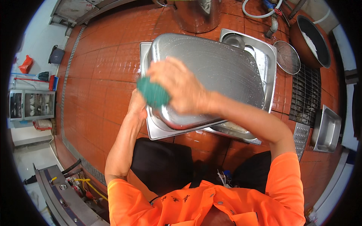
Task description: The person scrubs a round metal lid with a green sponge, then moves to a sink to scrub a rectangular metal tray. The person uses the sponge to clean the surfaces of the utensils in a commercial kitchen setting.
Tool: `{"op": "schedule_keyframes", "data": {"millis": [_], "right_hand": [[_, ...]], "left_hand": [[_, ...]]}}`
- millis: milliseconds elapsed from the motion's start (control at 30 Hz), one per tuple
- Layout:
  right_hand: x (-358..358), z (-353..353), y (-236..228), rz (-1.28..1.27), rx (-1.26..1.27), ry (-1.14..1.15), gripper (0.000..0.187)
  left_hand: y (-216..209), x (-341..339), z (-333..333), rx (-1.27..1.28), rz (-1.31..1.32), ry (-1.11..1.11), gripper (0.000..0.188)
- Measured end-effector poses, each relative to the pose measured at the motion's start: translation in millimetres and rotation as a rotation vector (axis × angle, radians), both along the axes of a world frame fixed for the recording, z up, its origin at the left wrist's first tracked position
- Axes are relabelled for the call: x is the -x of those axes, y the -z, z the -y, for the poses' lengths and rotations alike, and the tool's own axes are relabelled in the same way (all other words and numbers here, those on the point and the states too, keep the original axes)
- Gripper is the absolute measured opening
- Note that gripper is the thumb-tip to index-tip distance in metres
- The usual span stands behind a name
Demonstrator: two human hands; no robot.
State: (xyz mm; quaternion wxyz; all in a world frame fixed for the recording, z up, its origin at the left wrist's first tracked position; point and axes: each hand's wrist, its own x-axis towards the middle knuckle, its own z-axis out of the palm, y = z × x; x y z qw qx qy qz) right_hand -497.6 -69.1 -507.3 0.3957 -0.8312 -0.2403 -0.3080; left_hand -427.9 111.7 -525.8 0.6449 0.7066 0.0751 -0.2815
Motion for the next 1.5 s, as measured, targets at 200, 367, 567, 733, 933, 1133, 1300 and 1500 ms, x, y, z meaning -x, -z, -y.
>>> {"op": "schedule_keyframes", "data": {"millis": [200,367,567,733,933,1133,1300,1500], "right_hand": [[83.8,-6.7,-12.5,0.047,0.161,-0.145,0.025],[40.6,-41.6,-74.5,-0.127,0.624,-0.293,0.019],[-92.7,-4.8,-90.8,-0.413,0.732,0.074,0.027],[-133.1,94.9,-41.1,-0.556,0.084,0.326,0.032],[-3.3,158.7,126.2,-0.352,-0.128,0.627,0.043],[158.6,218.7,198.7,-0.883,-0.133,1.214,0.047],[150.4,79.5,41.5,-0.489,-0.672,0.876,0.044],[174.6,-16.6,-33.4,0.192,-0.56,0.95,0.053]], "left_hand": [[-10.7,5.8,7.5,0.135,-0.158,-0.089,0.038],[-45.6,13.9,18.4,0.57,-0.396,0.009,0.063],[-65.8,28.8,19.3,0.625,-0.244,-0.173,0.051],[-18.1,20.9,22.9,0.168,-0.027,0.018,0.038],[-1.3,17.4,-12.3,0.078,-0.069,-0.104,0.044],[-38.8,46.9,23.6,0.256,-0.25,-0.089,0.043],[-93.7,85.8,51.4,0.363,-0.315,-0.142,0.044],[-125.4,112.8,91.7,0.377,-0.411,-0.002,0.052]]}}
